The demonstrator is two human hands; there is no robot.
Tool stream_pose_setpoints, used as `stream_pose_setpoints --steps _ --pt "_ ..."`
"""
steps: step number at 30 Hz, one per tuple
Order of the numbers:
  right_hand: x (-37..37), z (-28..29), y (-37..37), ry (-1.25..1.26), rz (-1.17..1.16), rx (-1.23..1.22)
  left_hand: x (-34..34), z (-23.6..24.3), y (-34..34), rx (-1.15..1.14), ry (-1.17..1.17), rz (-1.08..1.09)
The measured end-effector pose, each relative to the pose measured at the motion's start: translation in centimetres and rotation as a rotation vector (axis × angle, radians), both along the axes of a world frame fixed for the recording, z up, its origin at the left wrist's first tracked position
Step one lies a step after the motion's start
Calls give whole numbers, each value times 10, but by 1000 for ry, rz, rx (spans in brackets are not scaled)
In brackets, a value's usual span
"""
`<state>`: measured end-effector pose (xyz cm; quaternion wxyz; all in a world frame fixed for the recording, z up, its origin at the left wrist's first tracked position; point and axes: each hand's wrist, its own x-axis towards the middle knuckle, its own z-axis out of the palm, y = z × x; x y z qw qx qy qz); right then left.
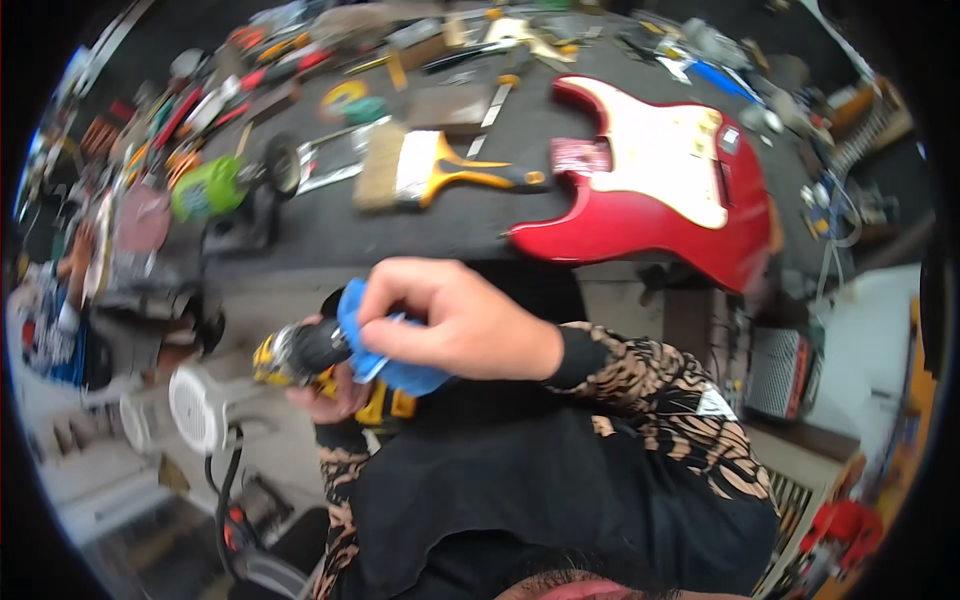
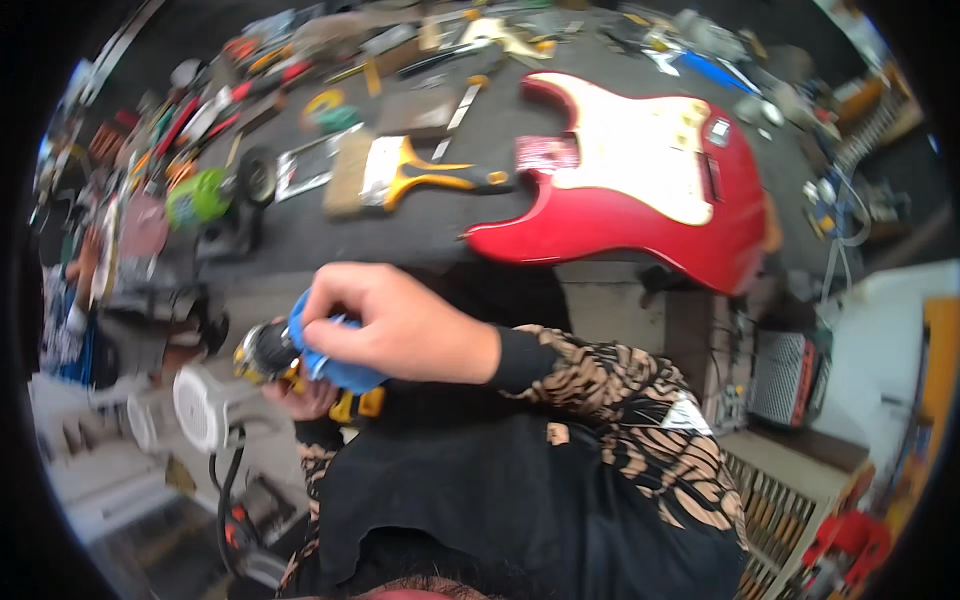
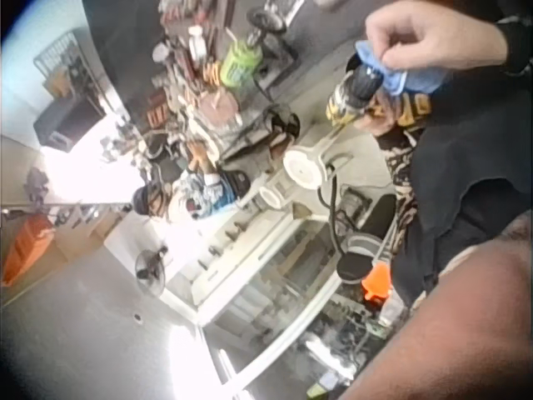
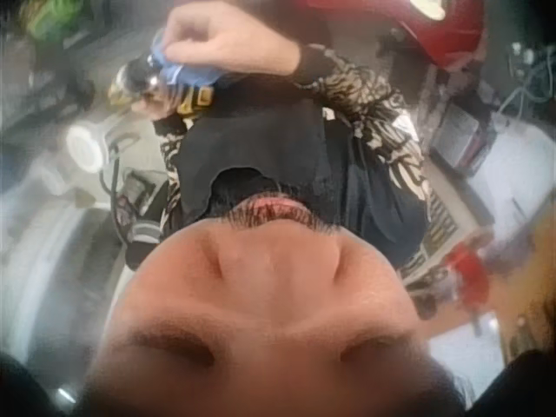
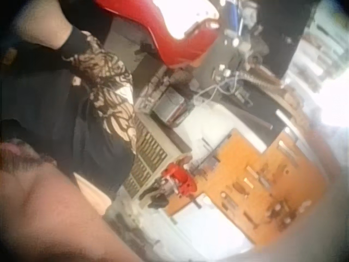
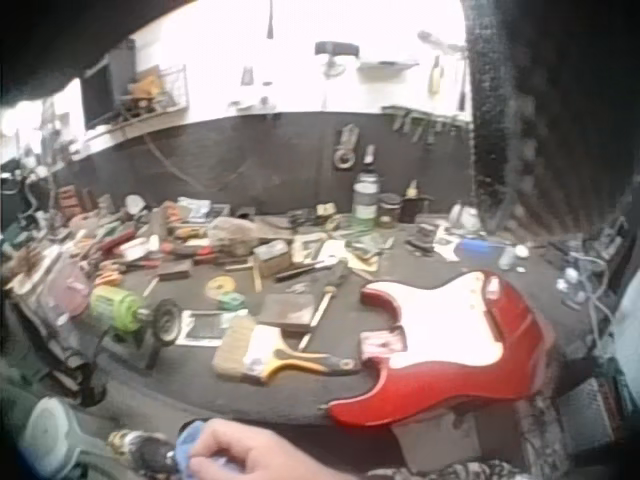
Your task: The person uses a power drill to sand a small wooden block, then wipes the drill chuck with a blue cloth. They proceed to wipe the pickguard of a red electric guitar with the cloth and use a screwdriver to adjust a component on the guitar's body.
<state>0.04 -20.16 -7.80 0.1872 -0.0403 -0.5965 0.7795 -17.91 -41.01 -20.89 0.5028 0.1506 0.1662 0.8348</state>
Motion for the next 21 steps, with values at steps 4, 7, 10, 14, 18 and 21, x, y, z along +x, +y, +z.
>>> stream_pose_setpoints --steps 4,7,10,14,18,21 --pt "14 8 0 7 -27 16 -11 -4 11 171 49 -208" --pt "21 8 5 36 -132 80 -10 -3 20 168 92 -225" --pt "39 13 17 14 -187 87 -8 1 36 146 116 -252" --pt "126 64 68 -25 -374 159 -8 40 47 113 386 -163" --pt "243 122 129 -51 -1186 511 -17 64 27 -215 765 199" --pt "326 118 201 -226 -1449 731 -38 82 19 -214 1075 401"
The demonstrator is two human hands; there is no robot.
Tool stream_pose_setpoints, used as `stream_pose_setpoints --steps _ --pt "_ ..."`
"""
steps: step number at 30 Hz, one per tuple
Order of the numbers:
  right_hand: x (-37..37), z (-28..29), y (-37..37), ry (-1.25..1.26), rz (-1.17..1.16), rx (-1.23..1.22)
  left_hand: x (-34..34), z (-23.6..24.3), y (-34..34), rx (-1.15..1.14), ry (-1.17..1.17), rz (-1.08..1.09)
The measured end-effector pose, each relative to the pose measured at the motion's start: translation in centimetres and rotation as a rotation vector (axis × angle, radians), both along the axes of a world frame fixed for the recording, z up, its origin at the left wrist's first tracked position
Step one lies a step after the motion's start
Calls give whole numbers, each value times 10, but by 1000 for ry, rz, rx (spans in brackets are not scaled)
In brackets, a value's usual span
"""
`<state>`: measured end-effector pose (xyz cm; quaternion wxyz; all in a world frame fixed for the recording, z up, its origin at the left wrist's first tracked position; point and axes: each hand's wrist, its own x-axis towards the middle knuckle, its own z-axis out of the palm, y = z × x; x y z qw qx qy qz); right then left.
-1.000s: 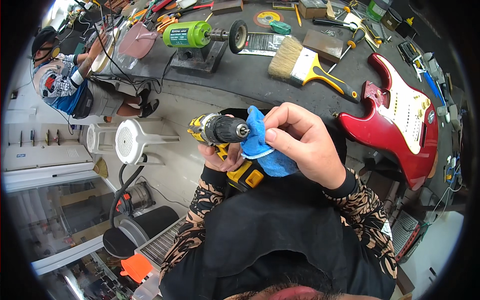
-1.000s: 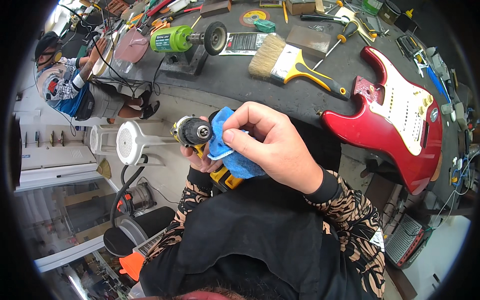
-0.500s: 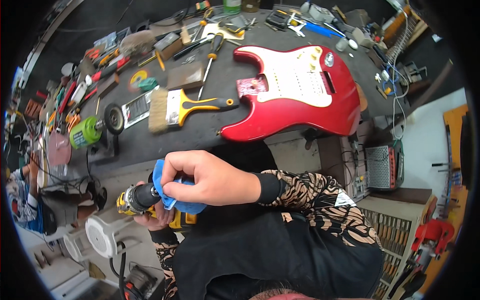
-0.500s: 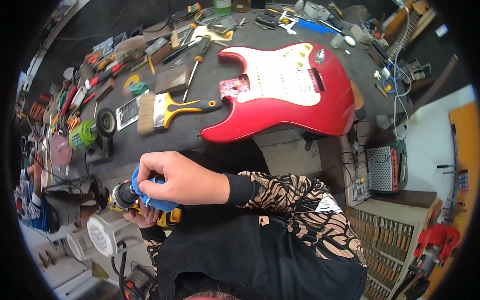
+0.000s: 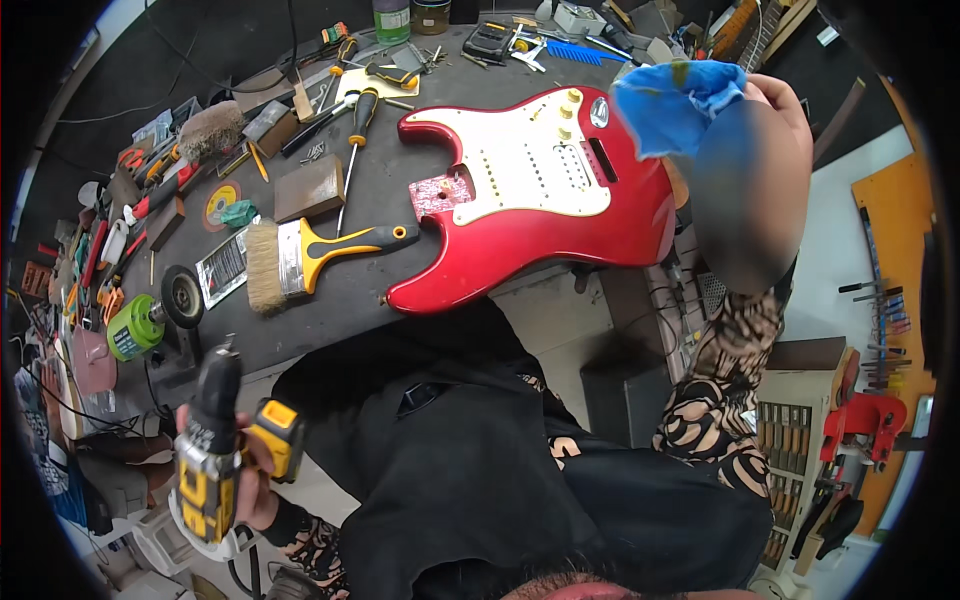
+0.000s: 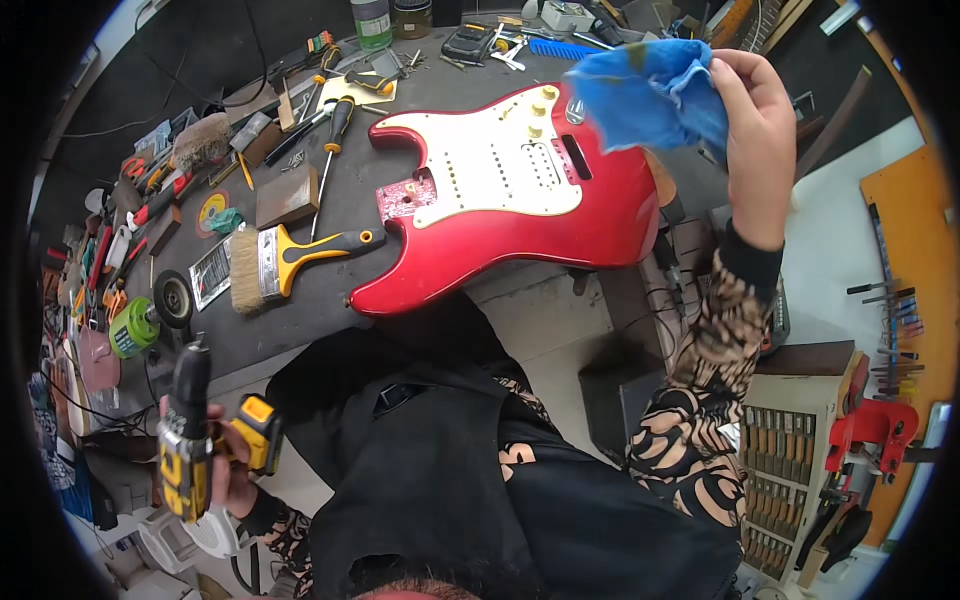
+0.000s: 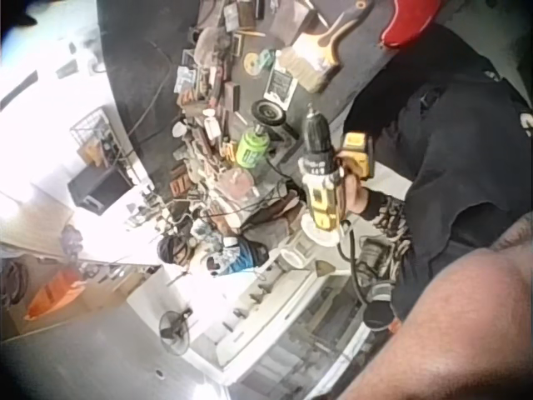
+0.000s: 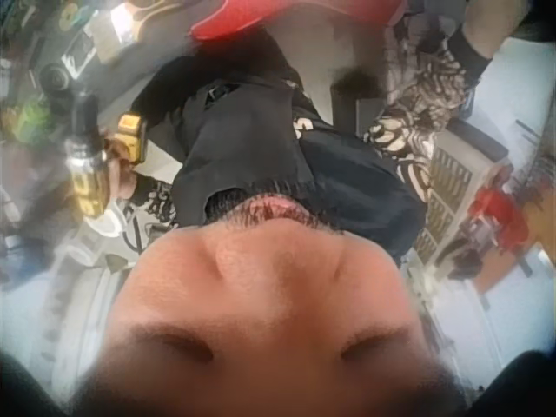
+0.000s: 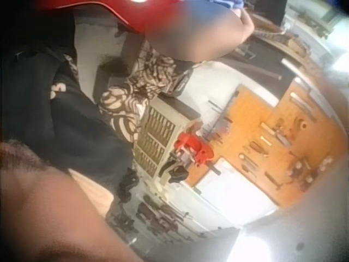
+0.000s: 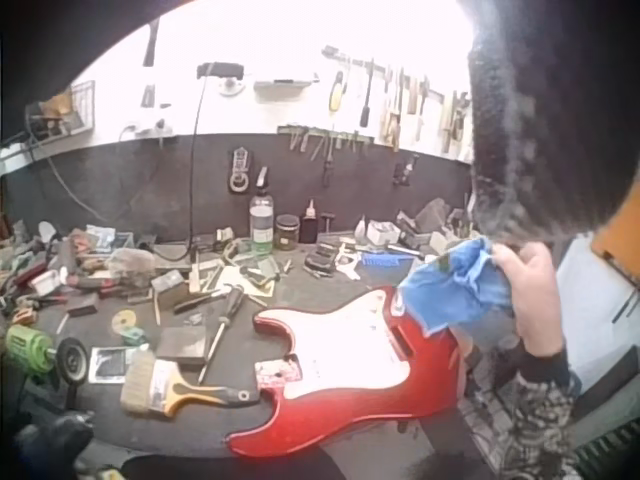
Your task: The person uses a power drill to sand a small wooden block, then wipes the drill chuck with a blue cloth. They proceed to wipe the pickguard of a red electric guitar with the cloth and use a screwdriver to adjust a component on the guitar's body.
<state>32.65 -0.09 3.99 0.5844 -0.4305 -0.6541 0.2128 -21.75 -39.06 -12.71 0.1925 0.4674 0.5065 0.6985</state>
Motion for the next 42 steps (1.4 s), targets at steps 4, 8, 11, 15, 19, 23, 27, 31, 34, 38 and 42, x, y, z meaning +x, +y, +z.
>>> stream_pose_setpoints --steps 4,8,11,15,19,23,27,31,34,38,42 --pt "75 -24 88 -669 -308 0 -18 17 16 292 -130 -229" --pt "-2 -56 62 -964 -280 445 -22 12 7 452 -553 -326" --pt "-141 -41 -37 -222 410 -56 9 3 12 386 -518 -261" --pt "-265 -72 -139 18 1227 -480 46 -28 15 -53 -304 -92" --pt "-331 -85 -182 618 1474 -1047 70 -20 16 -298 -725 -48" --pt "-344 -80 -195 600 1554 -1267 107 -6 26 5 -1086 -252" --pt "-355 -86 -201 656 1510 -1203 102 -78 32 272 -1306 -366" --pt "-359 -90 -201 681 1485 -1184 106 -100 31 74 -1094 -94" --pt "-359 -94 -203 812 1430 -1165 110 -32 28 -78 -1022 -66" --pt "-346 -103 -201 899 1298 -1113 107 -9 24 -345 -818 70" --pt "-339 -103 -188 758 1167 -1026 103 -15 19 -348 -722 12"
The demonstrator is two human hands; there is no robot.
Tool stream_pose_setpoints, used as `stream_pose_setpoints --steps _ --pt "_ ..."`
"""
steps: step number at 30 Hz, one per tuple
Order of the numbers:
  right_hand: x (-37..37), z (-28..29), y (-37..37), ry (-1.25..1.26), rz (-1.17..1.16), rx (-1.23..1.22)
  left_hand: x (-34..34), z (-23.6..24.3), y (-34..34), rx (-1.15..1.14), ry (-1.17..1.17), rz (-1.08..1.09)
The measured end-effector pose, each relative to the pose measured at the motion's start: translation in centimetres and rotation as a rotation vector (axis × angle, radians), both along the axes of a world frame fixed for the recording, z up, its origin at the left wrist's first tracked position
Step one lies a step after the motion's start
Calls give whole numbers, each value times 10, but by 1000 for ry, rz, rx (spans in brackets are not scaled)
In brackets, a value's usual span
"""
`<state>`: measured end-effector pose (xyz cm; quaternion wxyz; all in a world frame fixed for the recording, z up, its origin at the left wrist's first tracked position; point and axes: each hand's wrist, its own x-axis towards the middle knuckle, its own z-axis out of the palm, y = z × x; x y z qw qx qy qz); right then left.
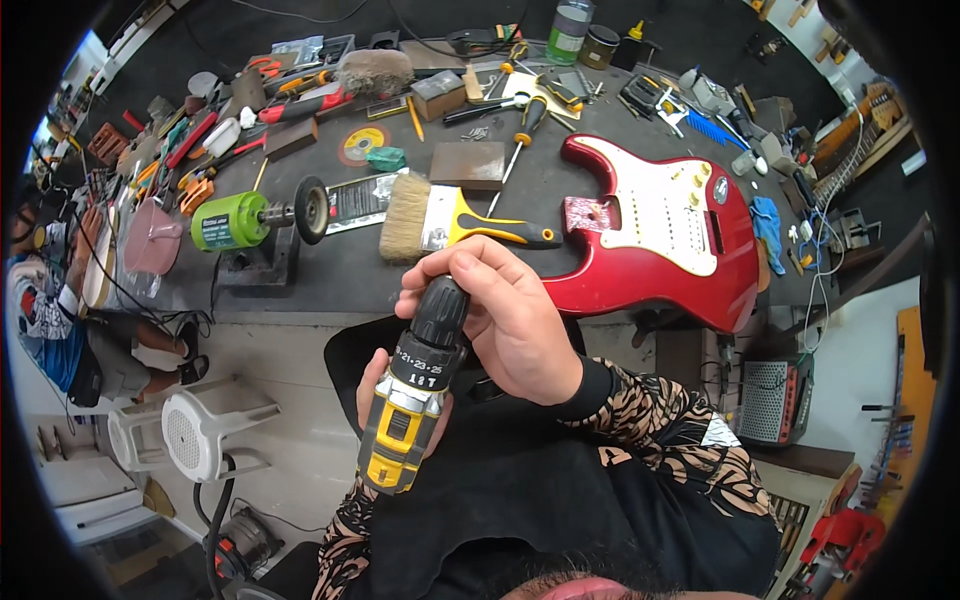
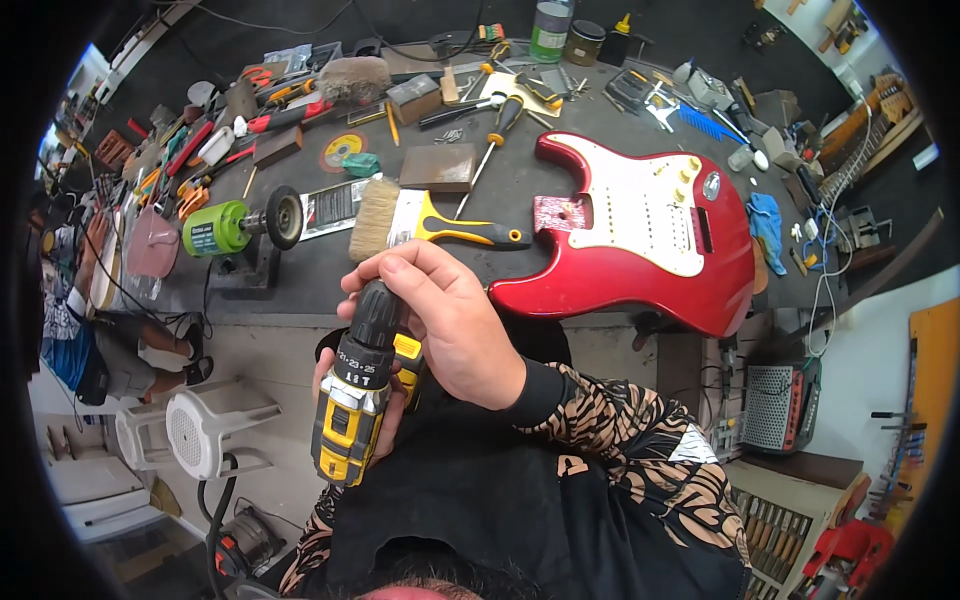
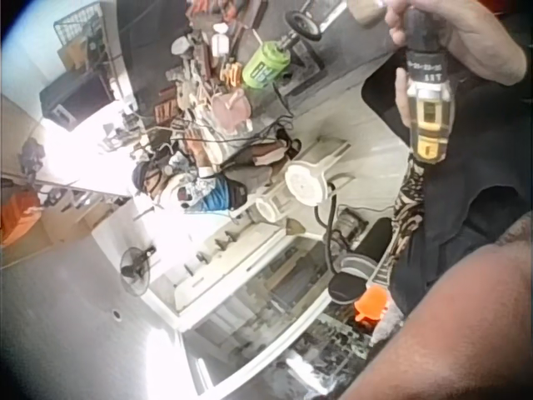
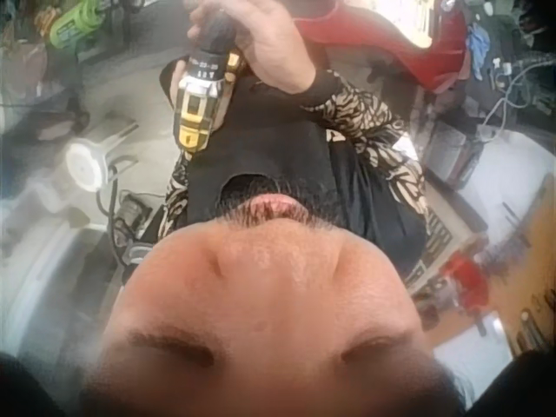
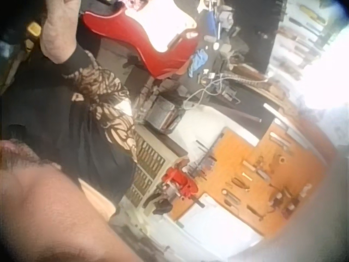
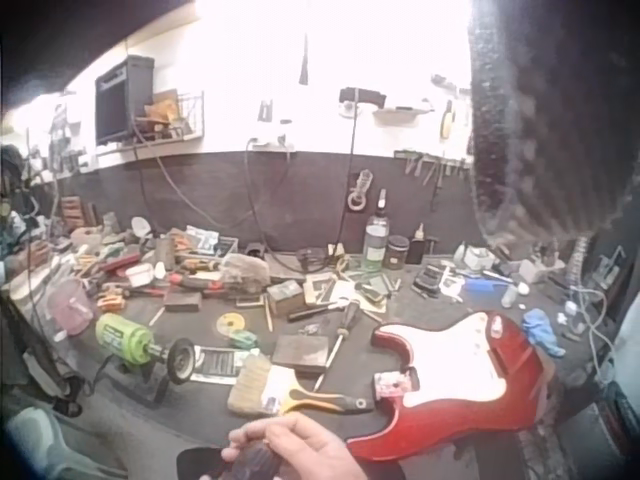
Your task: The person uses a power drill to sand a small wooden block, then wipes the drill chuck with a blue cloth. They proceed to wipe the pickguard of a red electric guitar with the cloth and use a screwdriver to adjust a component on the guitar's body.
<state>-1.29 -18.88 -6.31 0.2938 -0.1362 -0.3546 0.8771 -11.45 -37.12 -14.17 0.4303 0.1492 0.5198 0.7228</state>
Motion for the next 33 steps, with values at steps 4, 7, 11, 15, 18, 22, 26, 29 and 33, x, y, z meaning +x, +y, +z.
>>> stream_pose_setpoints --steps 4,7,11,15,18,22,26,29,33 --pt "7 4 10 -15 48 73 -4 -32 -10 170 413 -55" --pt "10 11 9 89 95 -81 -2 -41 -3 288 342 -90" --pt "12 3 -3 -157 120 47 -19 -36 11 496 -896 -377" --pt "11 -3 -8 -50 144 -48 -40 14 13 180 -1171 -364" --pt "6 0 -3 103 252 -78 -11 -19 5 325 108 -264" --pt "3 -14 8 295 364 -115 -13 -28 1 344 282 -197" --pt "0 -7 0 253 204 -83 -6 -15 4 306 118 -167" --pt "5 -9 4 202 143 -79 -3 -12 7 293 156 -136" --pt "13 -6 5 112 73 -123 -5 -16 10 209 481 -127"
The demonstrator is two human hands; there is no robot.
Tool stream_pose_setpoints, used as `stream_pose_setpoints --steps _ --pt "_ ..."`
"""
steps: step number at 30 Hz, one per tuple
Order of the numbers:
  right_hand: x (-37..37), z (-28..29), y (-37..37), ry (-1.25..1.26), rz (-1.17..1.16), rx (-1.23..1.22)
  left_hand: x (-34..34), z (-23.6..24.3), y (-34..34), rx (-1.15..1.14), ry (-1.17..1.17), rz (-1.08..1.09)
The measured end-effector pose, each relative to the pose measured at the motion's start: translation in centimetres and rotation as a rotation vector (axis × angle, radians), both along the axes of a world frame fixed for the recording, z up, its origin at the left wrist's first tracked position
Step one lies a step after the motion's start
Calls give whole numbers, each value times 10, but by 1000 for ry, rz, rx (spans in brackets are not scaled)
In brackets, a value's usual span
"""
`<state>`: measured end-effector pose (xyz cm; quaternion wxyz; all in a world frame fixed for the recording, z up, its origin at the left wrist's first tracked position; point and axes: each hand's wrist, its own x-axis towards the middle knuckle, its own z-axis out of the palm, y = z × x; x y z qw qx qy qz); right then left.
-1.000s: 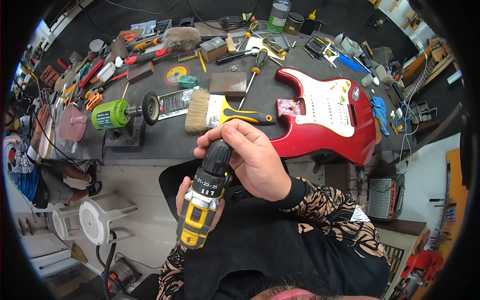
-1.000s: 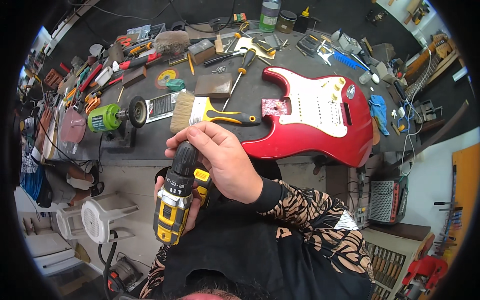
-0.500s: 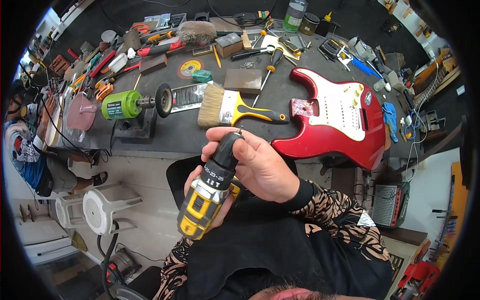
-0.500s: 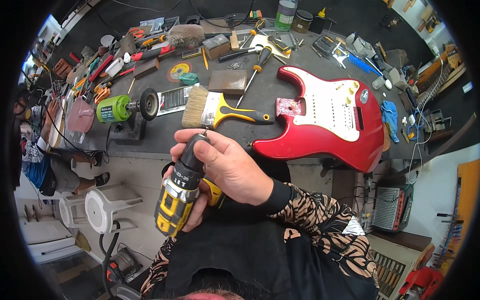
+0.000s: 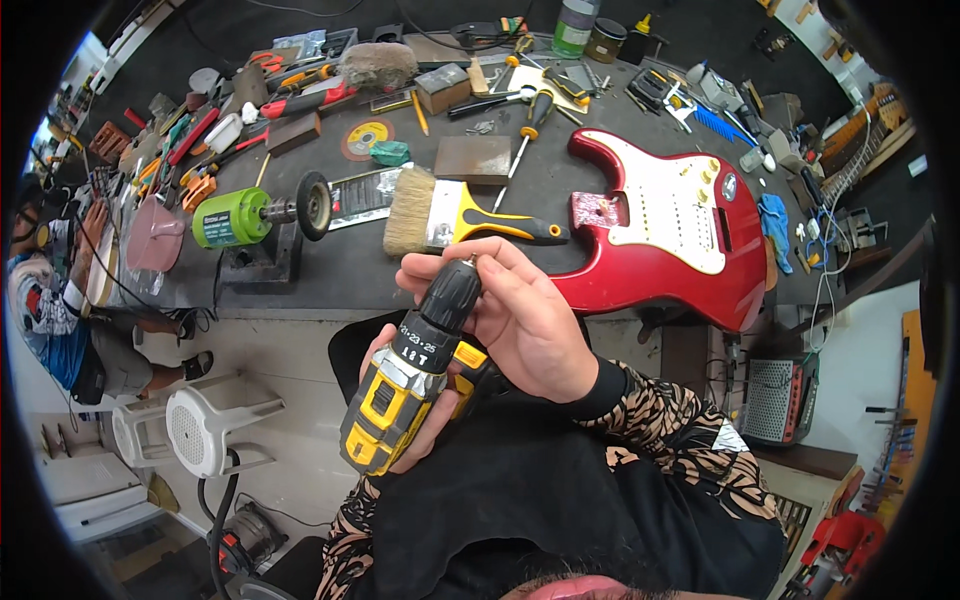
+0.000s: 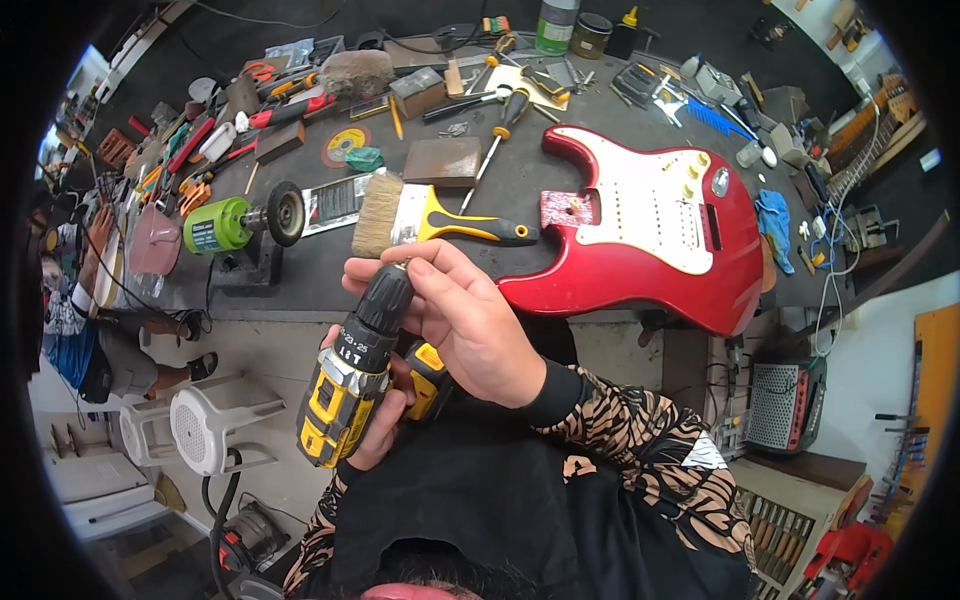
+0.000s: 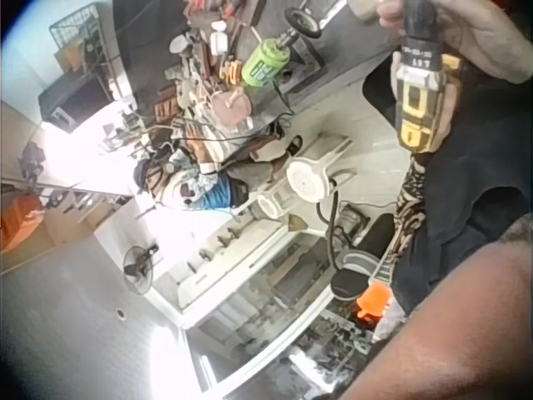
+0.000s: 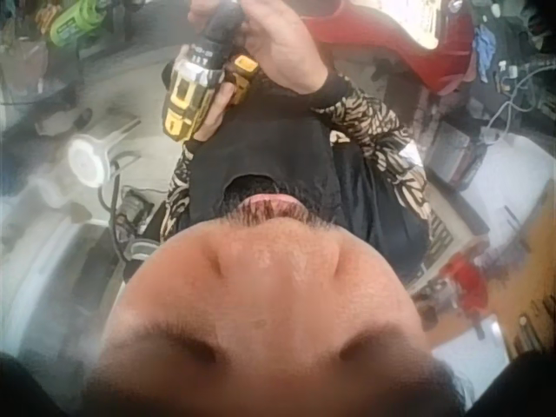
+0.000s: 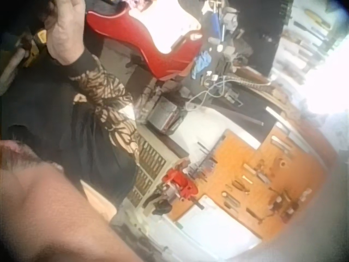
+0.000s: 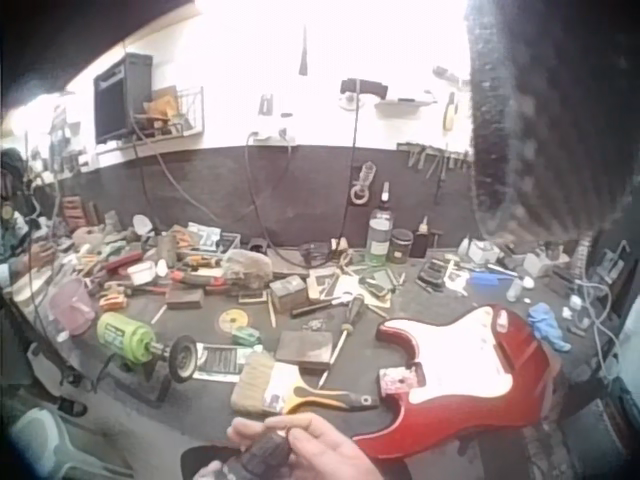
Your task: The person uses a power drill to sand a small wooden block, then wipes the drill chuck with a blue cloth. They proceed to wipe the pickguard of a red electric guitar with the cloth and use a screwdriver to adjust a component on the guitar's body.
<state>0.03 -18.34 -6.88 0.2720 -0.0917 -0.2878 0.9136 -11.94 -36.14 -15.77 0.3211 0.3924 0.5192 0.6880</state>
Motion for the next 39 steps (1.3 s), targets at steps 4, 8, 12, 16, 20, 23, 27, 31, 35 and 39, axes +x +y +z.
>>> stream_pose_setpoints --steps 4,8,12,16,20,23,27,31,35,39 --pt "5 3 9 -83 -61 76 1 1 0 49 60 -25" --pt "18 11 30 -119 -31 118 3 7 2 35 134 -33" --pt "21 -2 31 -162 1 -24 3 37 6 -152 -78 -49" --pt "30 -28 18 -227 73 -151 -32 99 2 -311 190 -180" --pt "27 -51 -2 -309 229 -232 -57 163 1 -568 460 -393" --pt "28 -67 -14 -358 262 -290 -66 183 -4 -655 454 -456" --pt "63 -29 13 -374 338 -85 -79 207 -23 -580 630 -270" --pt "107 64 125 -589 -273 725 -88 231 -16 -390 741 -25" --pt "148 51 292 -1137 -593 1207 -98 245 84 -222 962 -49" --pt "140 -2 392 -1477 -131 1459 -99 256 159 -190 1114 -230"
